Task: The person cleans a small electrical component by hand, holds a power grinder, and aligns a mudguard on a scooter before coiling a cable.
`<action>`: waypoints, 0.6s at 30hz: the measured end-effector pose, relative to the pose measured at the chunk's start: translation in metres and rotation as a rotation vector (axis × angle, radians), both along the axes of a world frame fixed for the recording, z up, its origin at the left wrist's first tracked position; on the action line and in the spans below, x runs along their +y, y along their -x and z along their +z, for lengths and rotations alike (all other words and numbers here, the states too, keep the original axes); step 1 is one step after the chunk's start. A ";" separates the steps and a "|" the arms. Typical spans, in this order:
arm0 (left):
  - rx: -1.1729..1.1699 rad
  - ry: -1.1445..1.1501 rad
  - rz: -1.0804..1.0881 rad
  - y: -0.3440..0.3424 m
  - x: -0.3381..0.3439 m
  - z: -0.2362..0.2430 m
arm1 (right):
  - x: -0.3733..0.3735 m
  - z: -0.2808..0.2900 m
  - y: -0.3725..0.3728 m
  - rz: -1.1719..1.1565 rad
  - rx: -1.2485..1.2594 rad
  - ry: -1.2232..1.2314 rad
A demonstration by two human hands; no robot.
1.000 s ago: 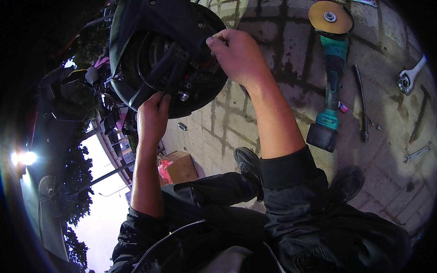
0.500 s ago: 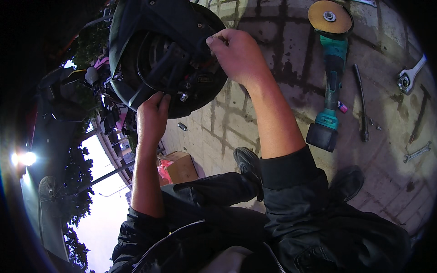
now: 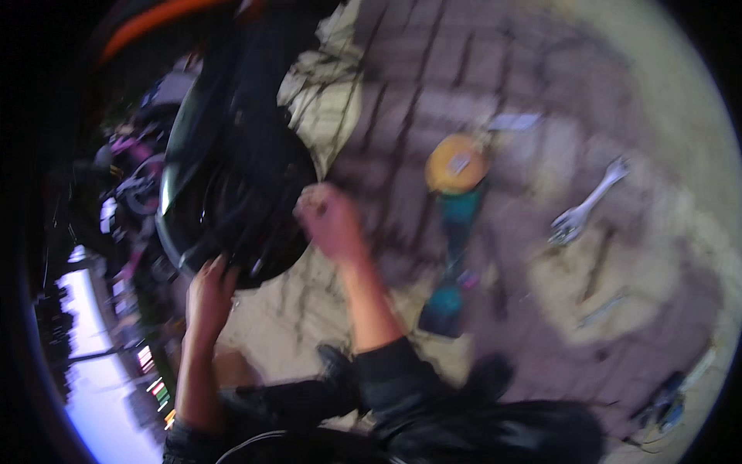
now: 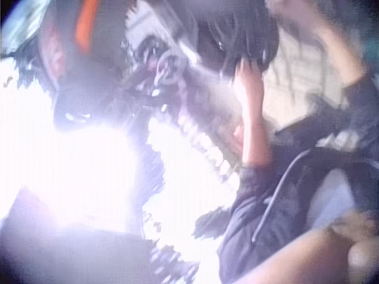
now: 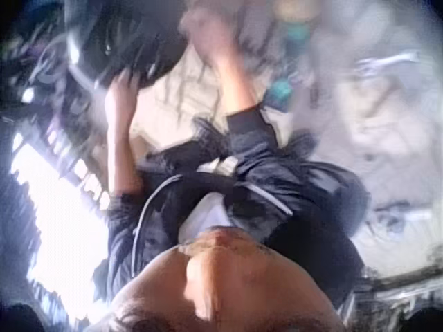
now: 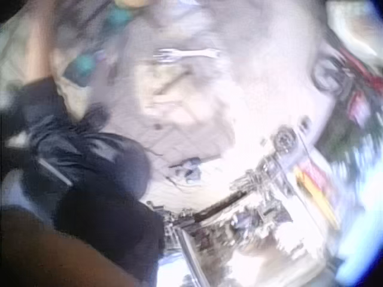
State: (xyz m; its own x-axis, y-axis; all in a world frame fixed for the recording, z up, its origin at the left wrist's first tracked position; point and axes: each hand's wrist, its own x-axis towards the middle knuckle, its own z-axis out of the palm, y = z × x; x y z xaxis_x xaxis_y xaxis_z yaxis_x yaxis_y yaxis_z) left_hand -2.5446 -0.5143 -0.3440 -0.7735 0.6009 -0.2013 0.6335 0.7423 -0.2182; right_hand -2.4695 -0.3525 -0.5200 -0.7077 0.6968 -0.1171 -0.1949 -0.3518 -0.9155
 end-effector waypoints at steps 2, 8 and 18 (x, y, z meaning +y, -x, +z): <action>0.022 -0.126 -0.065 -0.022 -0.004 0.030 | -0.009 0.010 0.008 -0.038 0.051 0.008; -0.637 -0.274 0.088 -0.074 -0.026 0.091 | -0.008 0.006 0.014 -0.045 0.155 0.039; -1.110 -0.240 -0.134 -0.051 -0.035 -0.007 | 0.012 0.135 -0.016 -0.121 -0.173 0.046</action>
